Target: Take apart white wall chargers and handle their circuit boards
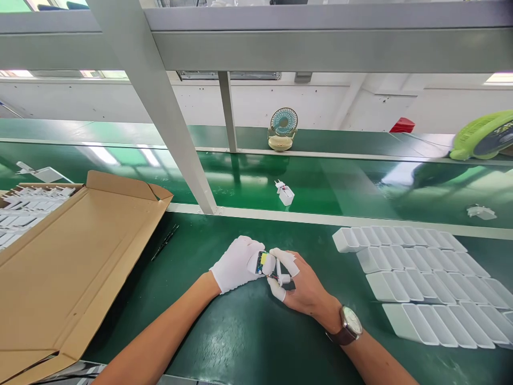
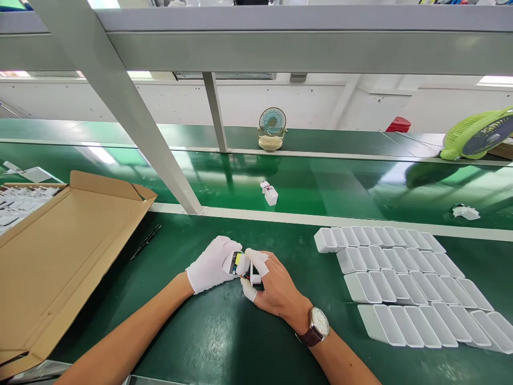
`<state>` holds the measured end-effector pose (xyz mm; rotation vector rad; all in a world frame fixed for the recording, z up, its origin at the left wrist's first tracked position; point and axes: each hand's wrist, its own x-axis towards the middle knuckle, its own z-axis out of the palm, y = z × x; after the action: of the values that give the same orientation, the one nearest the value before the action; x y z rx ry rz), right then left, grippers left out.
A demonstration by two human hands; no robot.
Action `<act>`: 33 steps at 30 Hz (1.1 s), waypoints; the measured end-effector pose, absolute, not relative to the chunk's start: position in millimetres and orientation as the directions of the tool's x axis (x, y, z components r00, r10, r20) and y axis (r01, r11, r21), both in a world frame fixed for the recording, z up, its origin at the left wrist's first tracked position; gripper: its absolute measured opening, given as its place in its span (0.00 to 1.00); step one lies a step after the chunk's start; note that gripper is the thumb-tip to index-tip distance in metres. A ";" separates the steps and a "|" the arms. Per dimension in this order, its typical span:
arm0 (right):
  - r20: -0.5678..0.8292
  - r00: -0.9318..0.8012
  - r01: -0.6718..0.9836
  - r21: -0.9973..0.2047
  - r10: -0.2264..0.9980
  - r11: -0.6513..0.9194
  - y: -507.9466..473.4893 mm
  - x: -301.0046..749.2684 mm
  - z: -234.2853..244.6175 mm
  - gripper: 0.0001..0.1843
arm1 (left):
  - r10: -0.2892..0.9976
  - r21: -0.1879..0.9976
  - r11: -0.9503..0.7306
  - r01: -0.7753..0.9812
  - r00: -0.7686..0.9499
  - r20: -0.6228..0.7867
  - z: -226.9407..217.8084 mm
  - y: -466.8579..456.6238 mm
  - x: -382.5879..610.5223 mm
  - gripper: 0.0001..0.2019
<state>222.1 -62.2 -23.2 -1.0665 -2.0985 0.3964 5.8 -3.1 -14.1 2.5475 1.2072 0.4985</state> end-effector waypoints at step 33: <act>0.433 -0.392 0.469 -0.665 0.812 0.581 -69.7 230.0 -20.9 0.36 | 0.822 0.593 -0.510 0.623 0.556 0.123 -11.3 -12.9 15.0 0.09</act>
<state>230.0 -69.7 -20.9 -1.0173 -2.0501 0.5731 15.0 -12.9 -11.3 2.3035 1.1626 0.5408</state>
